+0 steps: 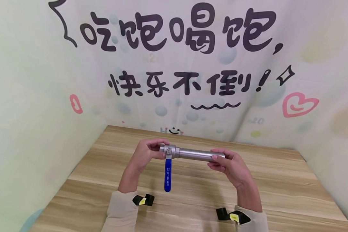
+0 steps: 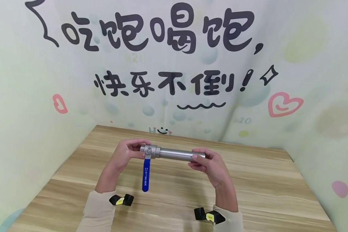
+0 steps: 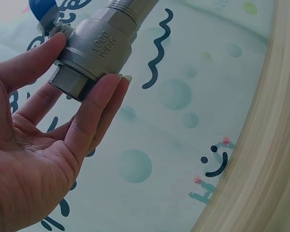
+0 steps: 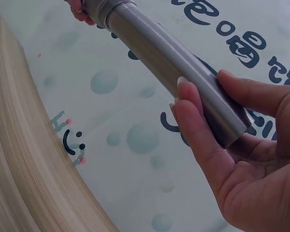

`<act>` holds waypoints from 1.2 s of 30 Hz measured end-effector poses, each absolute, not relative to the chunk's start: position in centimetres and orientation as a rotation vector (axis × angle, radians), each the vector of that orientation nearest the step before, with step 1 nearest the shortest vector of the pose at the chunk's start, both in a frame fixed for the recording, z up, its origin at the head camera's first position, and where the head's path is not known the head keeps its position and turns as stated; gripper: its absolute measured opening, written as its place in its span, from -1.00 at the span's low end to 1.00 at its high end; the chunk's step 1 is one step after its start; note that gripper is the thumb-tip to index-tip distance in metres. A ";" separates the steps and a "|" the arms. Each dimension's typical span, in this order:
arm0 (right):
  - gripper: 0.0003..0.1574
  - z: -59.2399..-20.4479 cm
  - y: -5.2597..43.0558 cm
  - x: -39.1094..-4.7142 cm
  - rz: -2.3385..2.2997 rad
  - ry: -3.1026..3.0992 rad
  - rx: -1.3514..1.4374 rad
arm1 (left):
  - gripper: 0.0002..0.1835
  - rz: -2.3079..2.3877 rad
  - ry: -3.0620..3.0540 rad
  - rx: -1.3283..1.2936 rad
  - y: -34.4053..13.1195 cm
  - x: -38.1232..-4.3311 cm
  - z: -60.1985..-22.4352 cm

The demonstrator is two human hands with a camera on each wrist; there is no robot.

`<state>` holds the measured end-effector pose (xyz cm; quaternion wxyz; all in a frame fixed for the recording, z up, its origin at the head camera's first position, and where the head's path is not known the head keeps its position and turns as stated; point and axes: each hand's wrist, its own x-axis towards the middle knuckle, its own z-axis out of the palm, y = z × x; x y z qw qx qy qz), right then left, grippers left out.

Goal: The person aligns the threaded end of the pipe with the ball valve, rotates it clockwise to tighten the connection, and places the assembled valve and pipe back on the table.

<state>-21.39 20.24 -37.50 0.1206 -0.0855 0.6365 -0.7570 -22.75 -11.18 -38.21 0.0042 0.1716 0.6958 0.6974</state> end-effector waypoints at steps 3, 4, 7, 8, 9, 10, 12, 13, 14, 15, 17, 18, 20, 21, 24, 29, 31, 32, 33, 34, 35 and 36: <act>-0.85 -37.6 20.3 -21.5 -2.203 1.868 -0.230 | -0.61 2.181 2.189 0.549 -11.2 -22.8 -38.3; -0.86 -37.6 20.3 -21.5 -2.201 1.870 -0.225 | -0.61 2.180 2.193 0.554 -11.2 -22.8 -38.3; -0.88 -37.7 20.3 -21.6 -2.197 1.871 -0.216 | -0.61 2.179 2.197 0.555 -11.2 -22.8 -38.3; -0.87 -37.7 20.3 -21.6 -2.198 1.873 -0.214 | -0.61 2.178 2.198 0.554 -11.2 -22.8 -38.3; -0.87 -37.7 20.3 -21.6 -2.197 1.873 -0.214 | -0.61 2.177 2.199 0.552 -11.2 -22.8 -38.3; -0.86 -37.8 20.3 -21.6 -2.197 1.874 -0.215 | -0.62 2.178 2.199 0.550 -11.2 -22.8 -38.3; -0.83 -37.7 20.3 -21.6 -2.196 1.873 -0.215 | -0.62 2.179 2.197 0.549 -11.2 -22.8 -38.3; -0.82 -37.7 20.3 -21.6 -2.195 1.871 -0.213 | -0.61 2.181 2.196 0.553 -11.2 -22.9 -38.3; -0.80 -37.7 20.3 -21.6 -2.196 1.870 -0.213 | -0.61 2.184 2.192 0.555 -11.2 -22.9 -38.3; -0.78 -37.7 20.3 -21.6 -2.196 1.869 -0.211 | -0.60 2.188 2.188 0.556 -11.2 -22.9 -38.3; -0.76 -37.6 20.3 -21.5 -2.197 1.864 -0.214 | -0.60 2.194 2.181 0.562 -11.2 -22.9 -38.2; -0.75 -37.6 20.3 -21.5 -2.200 1.862 -0.217 | -0.60 2.196 2.180 0.563 -11.2 -22.9 -38.2; -0.76 -37.6 20.2 -21.5 -2.205 1.857 -0.226 | -0.59 2.195 2.180 0.564 -11.2 -22.9 -38.2; -0.75 -37.6 20.3 -21.5 -2.205 1.852 -0.236 | -0.60 2.192 2.184 0.565 -11.2 -22.9 -38.2; -0.68 -37.6 20.2 -21.5 -2.214 1.844 -0.265 | -0.60 2.184 2.193 0.558 -11.2 -22.9 -38.3; -0.62 -37.6 20.2 -21.6 -2.214 1.850 -0.282 | -0.61 2.179 2.202 0.546 -11.1 -22.9 -38.3; -0.64 -37.7 20.2 -21.6 -2.208 1.857 -0.272 | -0.61 2.179 2.202 0.551 -11.2 -22.9 -38.3; -0.66 -37.7 20.2 -21.6 -2.205 1.860 -0.267 | -0.60 2.179 2.201 0.554 -11.2 -22.9 -38.3; -0.68 -37.7 20.2 -21.6 -2.200 1.862 -0.266 | -0.60 2.179 2.198 0.557 -11.2 -22.9 -38.3; -0.70 -37.7 20.3 -21.6 -2.195 1.861 -0.269 | -0.60 2.179 2.197 0.558 -11.2 -22.9 -38.3; -0.72 -37.7 20.3 -21.5 -2.192 1.861 -0.273 | -0.59 2.180 2.195 0.560 -11.2 -22.9 -38.3; -0.74 -37.7 20.3 -21.5 -2.190 1.857 -0.279 | -0.59 2.179 2.194 0.558 -11.1 -22.9 -38.3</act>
